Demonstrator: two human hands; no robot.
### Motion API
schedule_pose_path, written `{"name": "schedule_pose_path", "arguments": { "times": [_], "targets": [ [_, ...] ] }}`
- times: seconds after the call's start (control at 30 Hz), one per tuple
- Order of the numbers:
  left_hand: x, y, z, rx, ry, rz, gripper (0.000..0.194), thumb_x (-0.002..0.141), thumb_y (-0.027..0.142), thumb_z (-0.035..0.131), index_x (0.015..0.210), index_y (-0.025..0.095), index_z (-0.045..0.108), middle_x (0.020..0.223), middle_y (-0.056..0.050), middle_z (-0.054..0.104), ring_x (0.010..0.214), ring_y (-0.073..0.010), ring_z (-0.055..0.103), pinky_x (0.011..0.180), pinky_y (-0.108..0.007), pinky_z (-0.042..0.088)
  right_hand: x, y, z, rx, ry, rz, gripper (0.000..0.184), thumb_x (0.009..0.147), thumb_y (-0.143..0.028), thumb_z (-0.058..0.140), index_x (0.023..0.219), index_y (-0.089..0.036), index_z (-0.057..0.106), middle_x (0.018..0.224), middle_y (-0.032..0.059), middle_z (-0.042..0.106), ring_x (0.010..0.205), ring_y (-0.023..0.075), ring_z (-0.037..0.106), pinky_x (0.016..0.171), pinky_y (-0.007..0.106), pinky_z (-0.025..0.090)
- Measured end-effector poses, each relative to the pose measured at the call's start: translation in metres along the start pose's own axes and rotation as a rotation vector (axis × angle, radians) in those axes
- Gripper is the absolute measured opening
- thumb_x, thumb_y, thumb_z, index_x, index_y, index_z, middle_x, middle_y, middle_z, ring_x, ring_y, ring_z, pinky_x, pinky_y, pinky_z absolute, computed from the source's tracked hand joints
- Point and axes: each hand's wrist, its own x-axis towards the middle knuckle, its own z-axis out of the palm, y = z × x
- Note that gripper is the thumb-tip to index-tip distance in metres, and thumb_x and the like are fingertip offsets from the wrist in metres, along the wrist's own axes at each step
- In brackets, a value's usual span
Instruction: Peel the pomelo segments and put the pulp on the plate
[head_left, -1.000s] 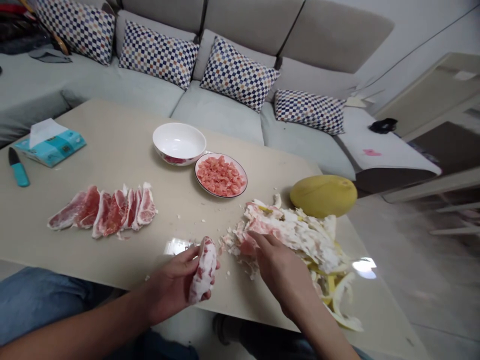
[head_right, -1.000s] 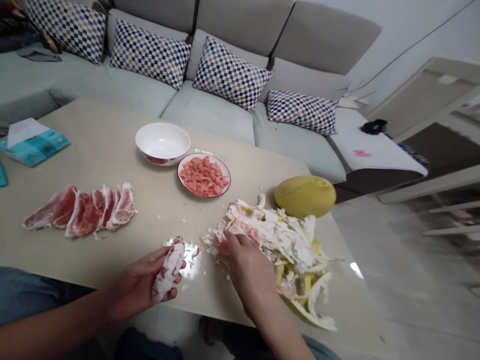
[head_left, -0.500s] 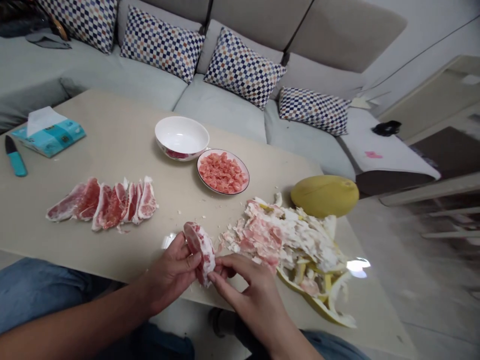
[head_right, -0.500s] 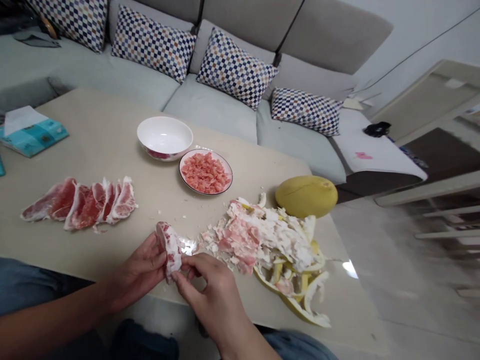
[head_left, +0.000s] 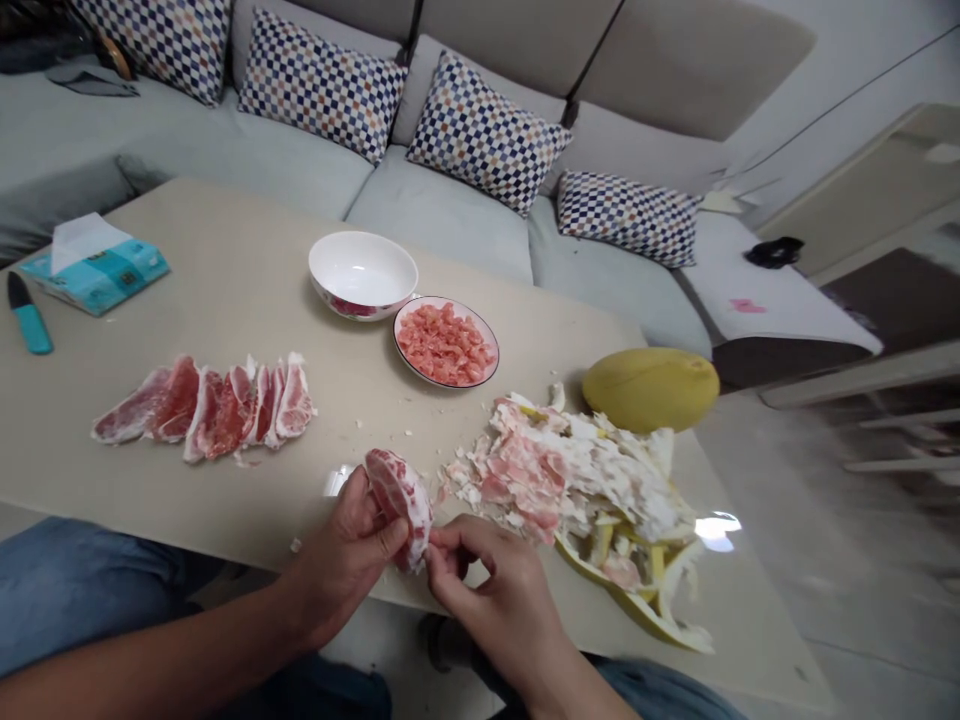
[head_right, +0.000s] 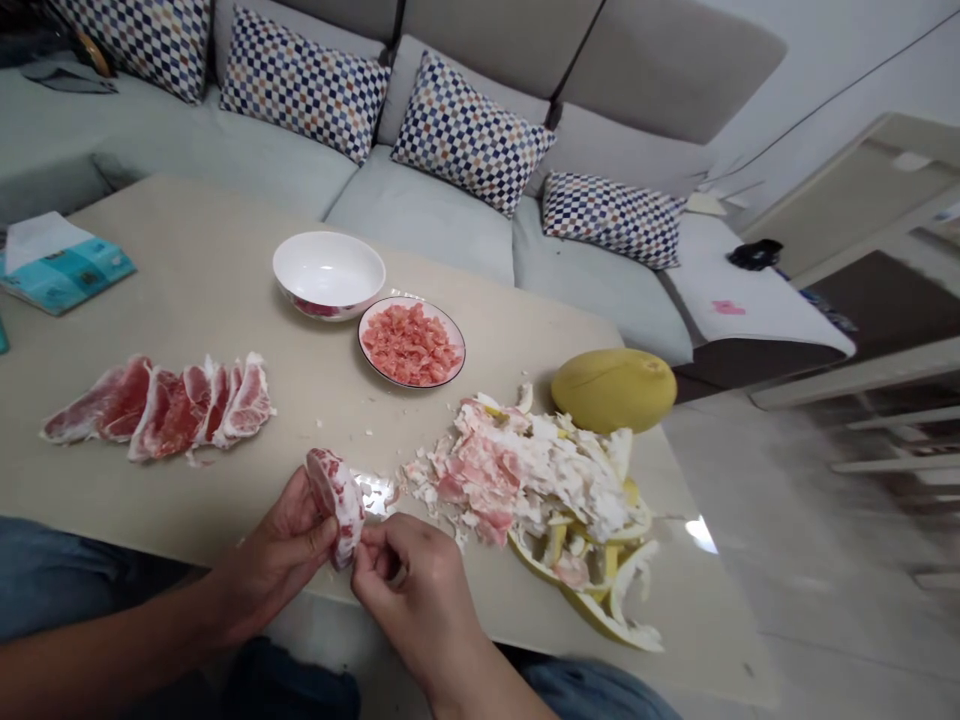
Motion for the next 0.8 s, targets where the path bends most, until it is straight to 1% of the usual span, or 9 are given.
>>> {"name": "schedule_pose_path", "arguments": {
  "times": [0.13, 0.23, 0.3, 0.4, 0.5, 0.6, 0.7, 0.8],
  "targets": [
    [0.001, 0.001, -0.001, -0.035, -0.007, -0.022, 0.033, 0.078, 0.019, 0.073, 0.106, 0.024, 0.057, 0.099, -0.003, 0.06, 0.092, -0.0167, 0.054, 0.08, -0.028, 0.041, 0.006, -0.002, -0.011, 0.073, -0.091, 0.016, 0.014, 0.083, -0.019, 0.058, 0.077, -0.019, 0.071, 0.061, 0.0002, 0.067, 0.054, 0.0121, 0.06, 0.053, 0.02, 0.047],
    [0.0, 0.0, -0.002, -0.063, -0.016, -0.011, 0.035, 0.077, 0.018, 0.074, 0.107, 0.025, 0.057, 0.098, -0.002, 0.06, 0.096, -0.0174, 0.053, 0.084, -0.03, 0.04, 0.007, -0.002, -0.014, 0.092, -0.134, 0.026, 0.015, 0.084, -0.021, 0.059, 0.078, -0.019, 0.072, 0.063, 0.0008, 0.068, 0.054, 0.0126, 0.061, 0.052, 0.02, 0.048],
    [-0.001, -0.001, -0.002, -0.069, -0.008, -0.004, 0.038, 0.077, 0.019, 0.075, 0.109, 0.026, 0.057, 0.097, -0.002, 0.059, 0.096, -0.0172, 0.053, 0.084, -0.03, 0.04, 0.008, -0.001, -0.012, 0.073, -0.12, 0.011, 0.018, 0.085, -0.022, 0.058, 0.073, -0.019, 0.071, 0.06, 0.0007, 0.067, 0.052, 0.0127, 0.06, 0.051, 0.02, 0.047],
    [-0.003, -0.003, -0.002, -0.058, 0.021, 0.011, 0.041, 0.075, 0.02, 0.075, 0.111, 0.027, 0.057, 0.101, -0.002, 0.06, 0.099, -0.0179, 0.053, 0.086, -0.031, 0.038, 0.007, -0.001, -0.005, 0.054, -0.087, 0.005, 0.018, 0.082, -0.021, 0.058, 0.068, -0.019, 0.068, 0.056, -0.0001, 0.064, 0.048, 0.0125, 0.058, 0.048, 0.02, 0.045],
    [-0.004, -0.005, -0.003, -0.039, 0.035, 0.048, 0.04, 0.077, 0.018, 0.073, 0.112, 0.027, 0.057, 0.099, -0.002, 0.059, 0.099, -0.0177, 0.053, 0.092, -0.033, 0.036, 0.007, -0.002, 0.003, 0.046, -0.026, 0.046, 0.017, 0.078, -0.019, 0.058, 0.064, -0.018, 0.066, 0.053, -0.0007, 0.062, 0.046, 0.0122, 0.056, 0.046, 0.02, 0.044],
    [-0.004, -0.005, -0.003, -0.044, 0.019, 0.056, 0.037, 0.079, 0.017, 0.071, 0.112, 0.026, 0.057, 0.096, -0.001, 0.058, 0.094, -0.0163, 0.053, 0.092, -0.032, 0.036, 0.007, -0.001, 0.008, 0.045, 0.009, 0.098, 0.017, 0.076, -0.019, 0.055, 0.061, -0.018, 0.064, 0.052, -0.0006, 0.061, 0.046, 0.0121, 0.055, 0.045, 0.02, 0.043],
    [-0.002, 0.0, -0.002, -0.108, -0.006, -0.036, 0.032, 0.079, 0.019, 0.072, 0.108, 0.023, 0.058, 0.094, -0.002, 0.058, 0.09, -0.0159, 0.055, 0.088, -0.031, 0.039, 0.007, -0.002, 0.008, 0.045, 0.011, 0.109, 0.018, 0.077, -0.02, 0.054, 0.062, -0.018, 0.063, 0.053, -0.0006, 0.06, 0.047, 0.0116, 0.054, 0.045, 0.019, 0.043],
    [0.0, 0.006, -0.002, -0.161, -0.023, -0.155, 0.028, 0.078, 0.023, 0.073, 0.102, 0.019, 0.059, 0.09, -0.003, 0.059, 0.086, -0.0163, 0.057, 0.083, -0.03, 0.042, 0.005, -0.004, 0.008, 0.023, 0.03, 0.069, 0.015, 0.074, -0.016, 0.052, 0.062, -0.018, 0.06, 0.052, -0.0022, 0.056, 0.047, 0.0107, 0.051, 0.046, 0.019, 0.041]
  ]
}}
